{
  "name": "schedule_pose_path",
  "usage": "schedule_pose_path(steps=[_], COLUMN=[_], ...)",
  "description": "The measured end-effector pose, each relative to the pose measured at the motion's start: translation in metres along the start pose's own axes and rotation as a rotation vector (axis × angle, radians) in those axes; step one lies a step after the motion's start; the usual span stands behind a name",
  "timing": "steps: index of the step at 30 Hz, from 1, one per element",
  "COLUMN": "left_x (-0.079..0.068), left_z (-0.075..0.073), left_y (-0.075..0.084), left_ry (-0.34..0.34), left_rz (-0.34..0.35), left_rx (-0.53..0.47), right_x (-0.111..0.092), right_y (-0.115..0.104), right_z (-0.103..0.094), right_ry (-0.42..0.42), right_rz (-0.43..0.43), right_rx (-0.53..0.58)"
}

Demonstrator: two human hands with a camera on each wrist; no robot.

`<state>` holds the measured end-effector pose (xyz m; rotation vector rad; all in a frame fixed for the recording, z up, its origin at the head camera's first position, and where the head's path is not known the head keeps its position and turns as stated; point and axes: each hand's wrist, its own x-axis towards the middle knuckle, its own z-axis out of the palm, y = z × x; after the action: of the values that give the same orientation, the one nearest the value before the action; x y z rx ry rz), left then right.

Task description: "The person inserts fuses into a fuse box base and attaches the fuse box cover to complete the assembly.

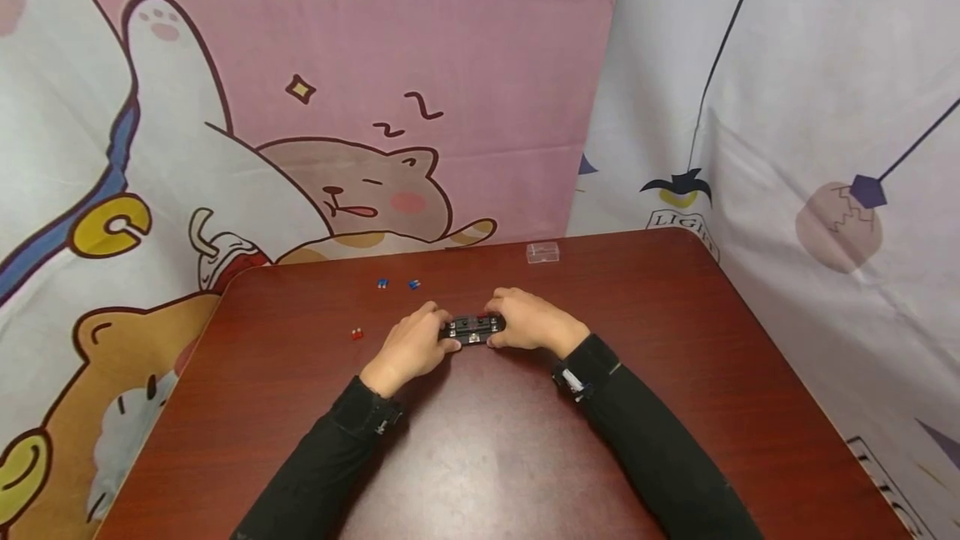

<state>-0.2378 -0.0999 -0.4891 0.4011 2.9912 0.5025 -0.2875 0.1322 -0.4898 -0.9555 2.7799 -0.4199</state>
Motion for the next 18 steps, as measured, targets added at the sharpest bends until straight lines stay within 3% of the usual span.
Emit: schedule_pose_path(steps=[18], left_x=[-0.0061], left_z=[-0.0036], left_y=[0.0081], left_ry=[0.009], left_rz=[0.044], left_rx=[0.105], right_x=[-0.0011], right_y=[-0.0056], right_z=[-0.0012], right_ry=[0.003], right_rz=[-0.004], right_rx=[-0.06])
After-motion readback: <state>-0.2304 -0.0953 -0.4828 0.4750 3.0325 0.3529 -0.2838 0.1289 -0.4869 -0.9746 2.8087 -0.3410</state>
